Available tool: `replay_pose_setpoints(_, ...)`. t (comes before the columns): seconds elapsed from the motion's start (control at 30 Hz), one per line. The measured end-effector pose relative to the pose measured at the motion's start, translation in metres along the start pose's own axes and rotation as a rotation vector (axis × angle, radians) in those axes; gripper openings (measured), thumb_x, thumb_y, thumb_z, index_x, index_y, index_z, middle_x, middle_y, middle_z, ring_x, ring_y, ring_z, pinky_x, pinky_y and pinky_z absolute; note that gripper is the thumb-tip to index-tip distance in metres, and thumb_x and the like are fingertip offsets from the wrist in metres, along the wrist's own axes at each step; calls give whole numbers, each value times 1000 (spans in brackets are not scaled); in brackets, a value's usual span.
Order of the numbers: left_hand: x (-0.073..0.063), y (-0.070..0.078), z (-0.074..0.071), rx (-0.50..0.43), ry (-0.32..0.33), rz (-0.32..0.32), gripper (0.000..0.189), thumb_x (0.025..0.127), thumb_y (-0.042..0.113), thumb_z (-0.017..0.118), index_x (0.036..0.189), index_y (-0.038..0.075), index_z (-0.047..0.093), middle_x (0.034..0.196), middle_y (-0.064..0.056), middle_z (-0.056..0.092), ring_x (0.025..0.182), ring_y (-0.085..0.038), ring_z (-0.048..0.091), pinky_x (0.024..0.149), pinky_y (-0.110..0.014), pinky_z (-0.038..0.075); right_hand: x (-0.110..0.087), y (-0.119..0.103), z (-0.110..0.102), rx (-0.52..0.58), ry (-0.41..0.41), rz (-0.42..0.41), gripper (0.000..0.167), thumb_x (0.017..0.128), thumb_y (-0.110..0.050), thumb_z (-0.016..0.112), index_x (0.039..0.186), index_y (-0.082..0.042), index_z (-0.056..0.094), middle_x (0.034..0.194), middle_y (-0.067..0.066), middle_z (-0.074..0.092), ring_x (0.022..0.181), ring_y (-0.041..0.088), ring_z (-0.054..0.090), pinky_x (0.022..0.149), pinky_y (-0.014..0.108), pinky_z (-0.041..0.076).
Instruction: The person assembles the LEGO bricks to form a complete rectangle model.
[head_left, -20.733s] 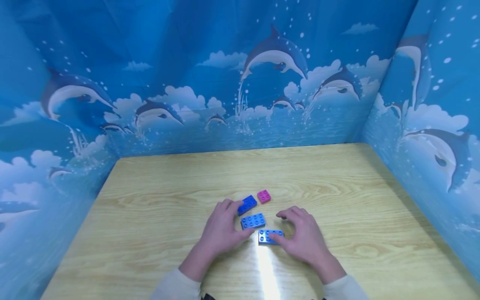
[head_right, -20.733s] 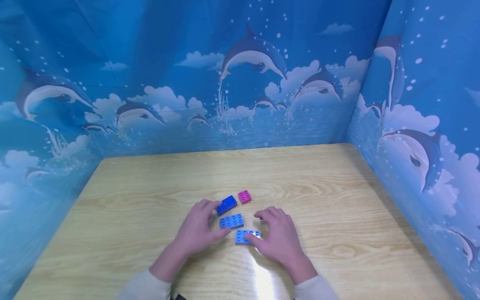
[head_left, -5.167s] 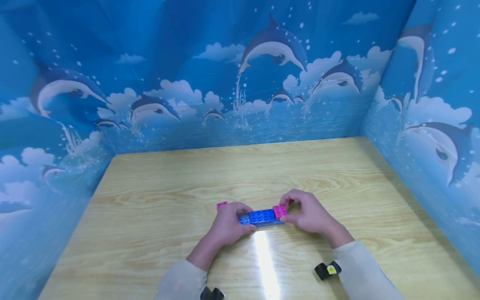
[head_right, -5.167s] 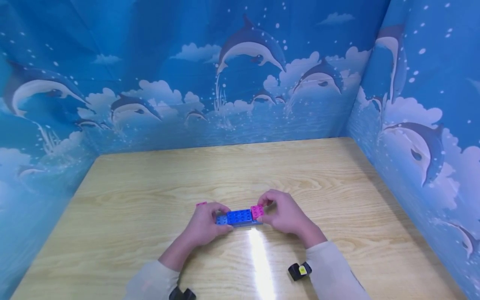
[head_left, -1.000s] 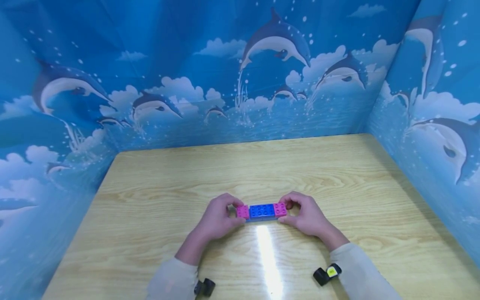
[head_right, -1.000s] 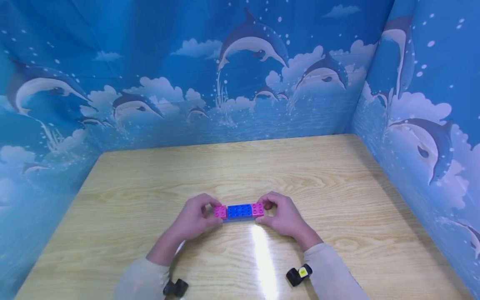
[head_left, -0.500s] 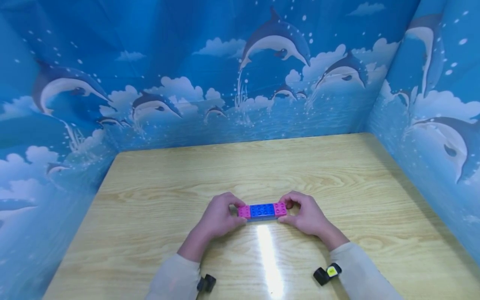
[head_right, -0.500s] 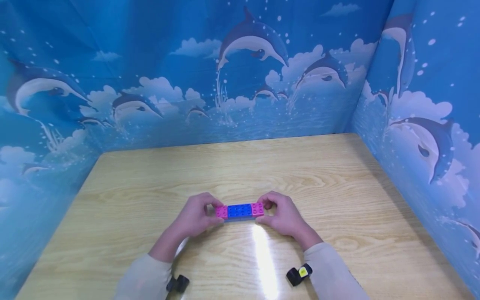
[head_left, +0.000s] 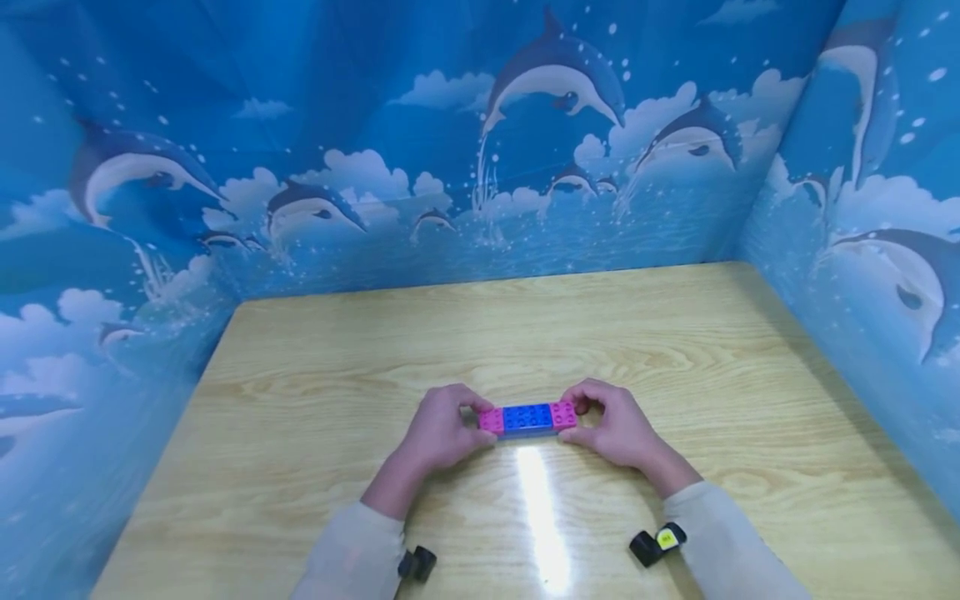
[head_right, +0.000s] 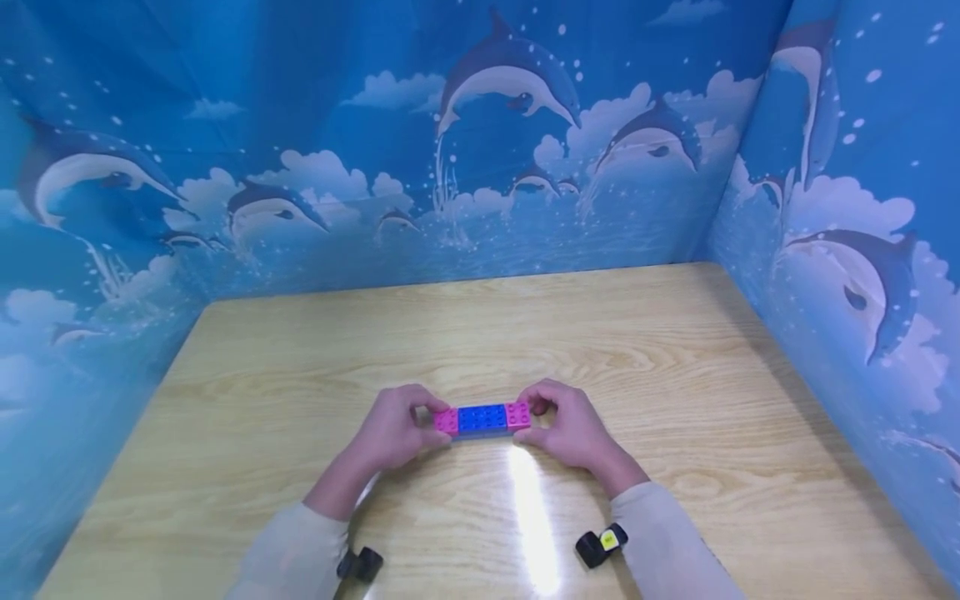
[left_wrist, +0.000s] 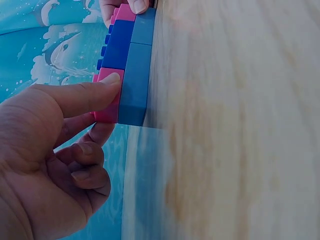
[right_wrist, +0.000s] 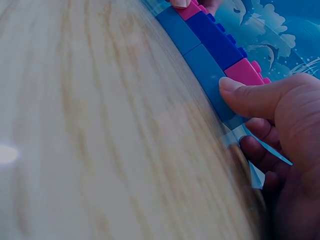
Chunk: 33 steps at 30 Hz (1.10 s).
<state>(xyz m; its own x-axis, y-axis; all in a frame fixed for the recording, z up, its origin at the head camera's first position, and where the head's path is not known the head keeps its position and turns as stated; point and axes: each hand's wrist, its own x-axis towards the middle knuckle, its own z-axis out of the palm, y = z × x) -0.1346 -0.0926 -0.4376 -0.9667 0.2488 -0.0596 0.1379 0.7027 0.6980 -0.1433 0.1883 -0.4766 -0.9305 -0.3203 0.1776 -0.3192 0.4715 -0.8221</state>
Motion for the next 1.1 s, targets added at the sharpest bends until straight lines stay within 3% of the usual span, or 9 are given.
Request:
replay_pose_setpoints(0.2, -3, -1, 1, -18, 1, -36, 36, 69, 23, 92, 102, 20, 76, 108, 3, 68, 110, -23, 59, 100, -47, 45, 0, 1, -1, 9, -19, -8, 40, 67, -11, 93, 101, -15, 72, 90, -5, 64, 86, 20, 60, 80, 35, 52)
replay_pose_setpoints(0.37, -4, -4, 1, -84, -16, -49, 35, 72, 24, 90, 103, 18, 74, 96, 8, 65, 94, -18, 59, 86, -41, 50, 1, 3, -2, 15, -11, 7, 39, 68, -13, 93, 100, -16, 72, 90, -5, 64, 86, 19, 59, 79, 35, 52)
replay_pose_setpoints(0.57, -2, -4, 2, -127, -10, -148, 37, 77, 31, 87, 108, 18, 71, 96, 7, 64, 89, -17, 59, 79, -36, 51, 1, 4, -4, 39, -8, 27, 36, 73, -17, 91, 103, -13, 72, 90, -2, 65, 85, 20, 60, 76, 36, 51)
replay_pose_setpoints(0.77, -1, -3, 3, -177, 19, -220, 40, 81, 37, 83, 110, 15, 68, 95, 4, 64, 89, -18, 60, 79, -36, 53, 2, 1, -3, 30, 12, 79, 36, 78, -24, 88, 107, -13, 69, 89, -2, 65, 83, 18, 60, 73, 33, 51)
replay_pose_setpoints(1.1, -2, -3, 7, -191, 84, -252, 41, 85, 41, 79, 107, 9, 69, 92, 0, 64, 85, -19, 60, 76, -34, 54, 3, -1, -1, 36, 30, 116, 28, 86, -27, 81, 108, -13, 70, 90, -3, 66, 83, 18, 61, 74, 32, 51)
